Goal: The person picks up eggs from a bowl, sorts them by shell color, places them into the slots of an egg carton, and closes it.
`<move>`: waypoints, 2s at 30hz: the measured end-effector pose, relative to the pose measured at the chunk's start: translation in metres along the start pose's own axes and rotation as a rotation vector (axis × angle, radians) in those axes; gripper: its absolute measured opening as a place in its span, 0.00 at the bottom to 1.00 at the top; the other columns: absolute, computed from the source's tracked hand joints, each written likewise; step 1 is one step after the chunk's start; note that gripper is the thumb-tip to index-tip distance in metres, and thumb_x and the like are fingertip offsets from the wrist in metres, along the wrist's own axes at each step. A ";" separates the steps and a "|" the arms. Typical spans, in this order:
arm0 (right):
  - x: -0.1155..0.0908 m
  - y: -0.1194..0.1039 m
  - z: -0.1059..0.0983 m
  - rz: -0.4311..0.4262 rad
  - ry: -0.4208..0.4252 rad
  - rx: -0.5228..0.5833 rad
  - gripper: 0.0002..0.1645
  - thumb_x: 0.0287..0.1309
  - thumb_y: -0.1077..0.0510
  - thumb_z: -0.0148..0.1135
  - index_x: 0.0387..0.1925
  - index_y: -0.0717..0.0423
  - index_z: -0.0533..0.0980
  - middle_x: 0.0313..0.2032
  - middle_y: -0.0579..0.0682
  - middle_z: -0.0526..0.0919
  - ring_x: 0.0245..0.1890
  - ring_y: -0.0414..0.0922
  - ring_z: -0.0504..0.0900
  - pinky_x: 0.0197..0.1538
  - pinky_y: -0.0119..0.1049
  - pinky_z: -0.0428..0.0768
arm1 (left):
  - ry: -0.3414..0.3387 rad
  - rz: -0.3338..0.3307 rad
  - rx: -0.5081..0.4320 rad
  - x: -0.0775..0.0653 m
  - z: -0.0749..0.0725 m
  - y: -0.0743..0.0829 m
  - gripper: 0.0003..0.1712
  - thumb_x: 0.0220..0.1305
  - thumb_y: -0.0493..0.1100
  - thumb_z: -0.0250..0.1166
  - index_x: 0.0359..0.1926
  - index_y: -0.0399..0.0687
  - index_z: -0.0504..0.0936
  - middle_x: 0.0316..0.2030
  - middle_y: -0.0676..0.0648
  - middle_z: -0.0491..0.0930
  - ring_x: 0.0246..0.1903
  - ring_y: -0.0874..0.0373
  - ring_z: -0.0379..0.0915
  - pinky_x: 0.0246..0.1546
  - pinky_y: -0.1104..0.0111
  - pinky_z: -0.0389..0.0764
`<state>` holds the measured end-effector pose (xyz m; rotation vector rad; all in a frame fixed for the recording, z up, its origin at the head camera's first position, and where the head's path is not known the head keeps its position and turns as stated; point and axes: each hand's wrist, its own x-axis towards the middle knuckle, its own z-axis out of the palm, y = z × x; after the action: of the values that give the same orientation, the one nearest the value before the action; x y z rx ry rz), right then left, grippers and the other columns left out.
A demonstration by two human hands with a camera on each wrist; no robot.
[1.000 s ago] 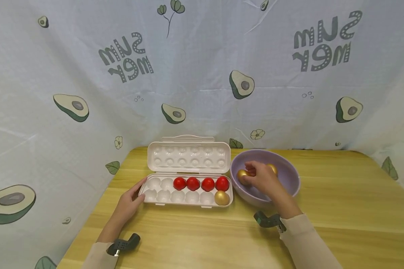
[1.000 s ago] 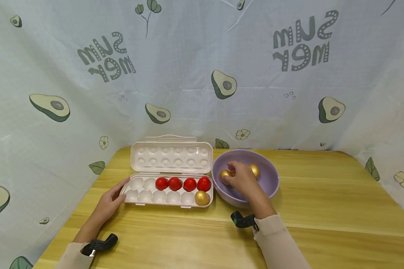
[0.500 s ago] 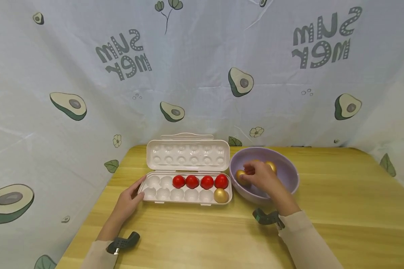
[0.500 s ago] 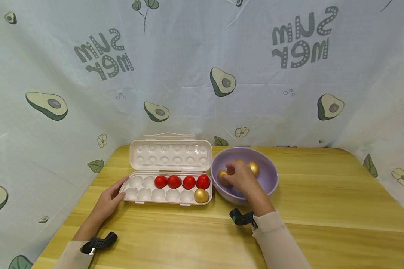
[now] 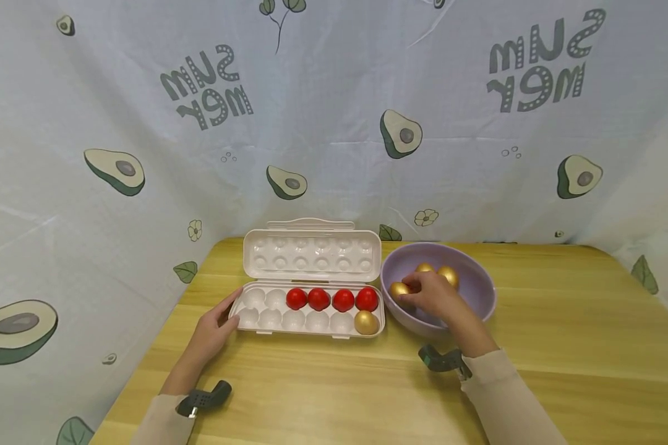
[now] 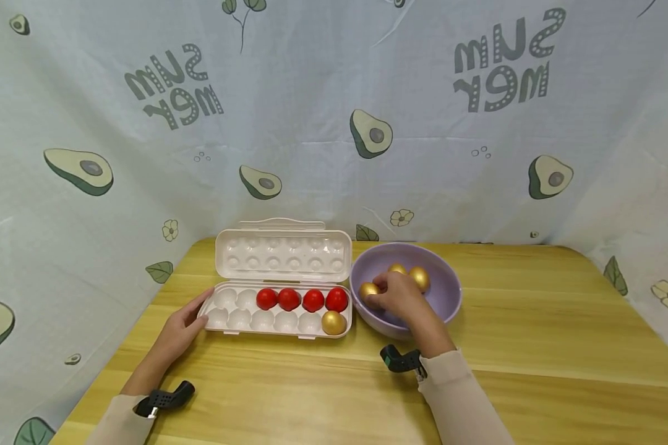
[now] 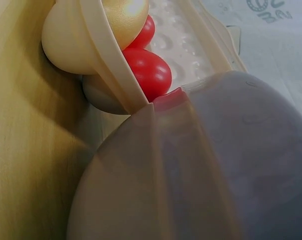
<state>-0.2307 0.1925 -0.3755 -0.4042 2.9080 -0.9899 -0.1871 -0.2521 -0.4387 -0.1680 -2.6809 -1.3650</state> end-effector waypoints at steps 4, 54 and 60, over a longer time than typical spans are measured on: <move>-0.001 -0.002 0.000 -0.002 -0.024 0.003 0.20 0.50 0.59 0.71 0.43 0.67 0.81 0.37 0.56 0.85 0.40 0.51 0.81 0.50 0.50 0.77 | 0.002 0.004 -0.012 -0.001 -0.001 0.003 0.31 0.65 0.32 0.56 0.69 0.43 0.66 0.67 0.38 0.64 0.67 0.45 0.59 0.52 0.90 0.57; -0.001 -0.001 0.003 -0.158 0.022 -0.071 0.17 0.48 0.60 0.70 0.41 0.63 0.82 0.32 0.49 0.83 0.33 0.45 0.77 0.40 0.41 0.77 | 0.008 0.032 0.002 0.000 0.000 -0.003 0.30 0.66 0.35 0.57 0.69 0.46 0.67 0.68 0.42 0.65 0.67 0.47 0.59 0.53 0.90 0.57; -0.001 0.000 0.004 -0.174 0.042 -0.038 0.18 0.50 0.60 0.69 0.43 0.64 0.81 0.34 0.50 0.83 0.35 0.47 0.80 0.43 0.43 0.79 | 0.007 0.034 -0.004 0.001 0.000 -0.004 0.30 0.66 0.36 0.57 0.69 0.47 0.67 0.67 0.41 0.65 0.67 0.46 0.60 0.53 0.90 0.57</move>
<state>-0.2290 0.1906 -0.3783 -0.6560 2.9739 -0.9761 -0.1885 -0.2542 -0.4416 -0.2078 -2.6565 -1.3592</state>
